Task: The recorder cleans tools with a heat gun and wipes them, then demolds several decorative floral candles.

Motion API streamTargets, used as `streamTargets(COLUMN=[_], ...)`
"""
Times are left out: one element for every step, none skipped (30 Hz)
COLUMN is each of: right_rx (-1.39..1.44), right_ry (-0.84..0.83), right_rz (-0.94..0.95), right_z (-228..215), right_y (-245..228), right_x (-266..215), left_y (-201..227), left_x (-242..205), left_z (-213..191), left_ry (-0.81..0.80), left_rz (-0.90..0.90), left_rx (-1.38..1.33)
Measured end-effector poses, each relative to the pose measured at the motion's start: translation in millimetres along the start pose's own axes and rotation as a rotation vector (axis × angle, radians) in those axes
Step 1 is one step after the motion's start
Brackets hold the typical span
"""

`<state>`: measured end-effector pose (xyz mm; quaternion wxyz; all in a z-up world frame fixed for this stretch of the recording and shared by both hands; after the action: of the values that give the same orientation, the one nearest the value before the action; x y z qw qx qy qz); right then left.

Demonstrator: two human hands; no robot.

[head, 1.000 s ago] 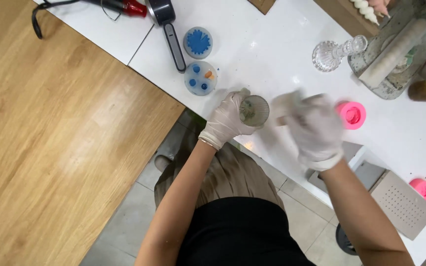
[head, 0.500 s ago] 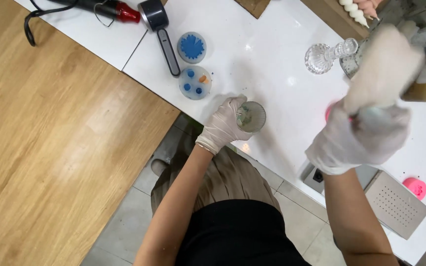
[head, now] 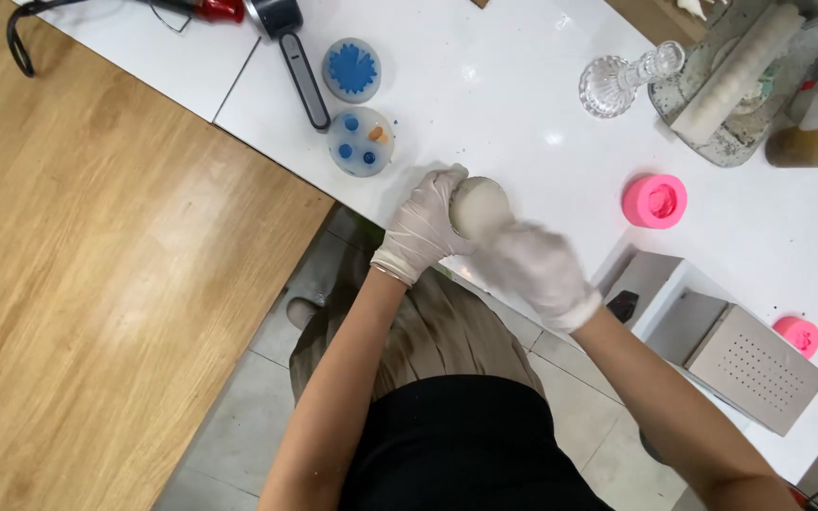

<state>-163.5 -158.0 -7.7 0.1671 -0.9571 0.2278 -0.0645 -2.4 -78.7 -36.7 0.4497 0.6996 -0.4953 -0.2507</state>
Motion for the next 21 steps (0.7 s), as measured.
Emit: streamTargets(right_rx=[-0.161,-0.168,0.176,0.543,0.558,0.633,0.707,0.712,0.431,0.135,0.131,0.075,0.017,0.012,0.347,0.698,0.710,0.886,1.060,1.064,1.241], right_ry=[-0.103,-0.103,0.002,0.110,0.111,0.193,0.275,0.281,0.427,0.560,0.563,0.221,-0.119,-0.113,0.029,0.166,0.166,0.206,0.246,0.249,0.231], right_rz=[-0.142,-0.146,-0.024,0.113,0.125,0.103,0.079,0.076,0.140,0.205,0.205,0.080,-0.049,-0.064,0.166,0.414,0.417,0.587,0.758,0.758,0.733], right_z=[27.2,-13.9,-70.8,-118.2,-118.5,-132.5,-146.5,-128.4,-116.4,-106.6,-99.0,-65.8,-30.6,-50.6,-85.4,-108.6,-118.4,-128.7,-136.1,-129.0,-118.3], right_y=[-11.2,-30.1,-40.9,-54.2,-56.3,-51.7,-47.0,-35.4,-23.1,-10.8,-14.7,-30.8,-46.4,-54.4,-42.6,-33.3,-38.3,-24.9,-12.8,7.0,25.5], right_x=[-4.6,12.1,32.7,48.0,47.5,40.8,33.7,26.2,16.8,3.3,2.6,13.6,14.3,23.0,35.7,35.9,51.8,59.9,66.1,69.5,74.2], left_y=[-2.3,-0.1,1.4,-0.3,-3.2,0.3,4.1,3.5,2.3,3.9,3.8,2.1,0.4,2.3,3.3,3.0,0.6,2.1,3.5,-1.7,-5.6], left_x=[1.1,4.4,7.8,2.6,-2.9,-5.6,-8.3,-6.7,-4.8,-3.6,-4.4,-4.7,-4.9,0.5,5.5,1.3,-2.6,-5.3,-7.6,-6.6,-4.9], left_z=[0.2,5.6,11.6,10.2,5.1,10.4,15.3,10.0,3.8,3.1,6.3,7.3,8.2,9.8,12.4,11.6,9.6,15.2,21.0,23.6,23.3], left_ry=[-0.004,0.003,0.004,-0.016,-0.032,-0.031,-0.031,-0.031,-0.030,-0.029,-0.030,-0.028,-0.027,-0.012,-0.008,-0.024,-0.029,-0.030,-0.030,-0.033,0.004], left_rz=[-0.007,-0.004,-0.005,-0.018,-0.026,-0.017,-0.007,-0.004,-0.011,-0.016,-0.012,-0.022,-0.033,-0.028,-0.032,-0.046,-0.051,-0.046,-0.041,-0.039,-0.015], left_rx=[-0.001,-0.005,-0.011,-0.005,0.004,0.000,-0.004,0.003,0.006,0.000,-0.002,-0.014,-0.026,-0.022,-0.034,-0.040,-0.031,-0.040,-0.049,-0.045,-0.059])
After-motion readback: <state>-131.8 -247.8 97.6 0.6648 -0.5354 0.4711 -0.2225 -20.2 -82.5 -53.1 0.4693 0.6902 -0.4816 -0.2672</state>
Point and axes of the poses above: each hand's wrist, its own x-axis towards the middle knuckle, its own z-axis out of the palm, y = z × x, the point moved 8 cm from there along x, towards the middle knuckle, and after that the axes turned 15 degrees about z, right-handed, at the moved point
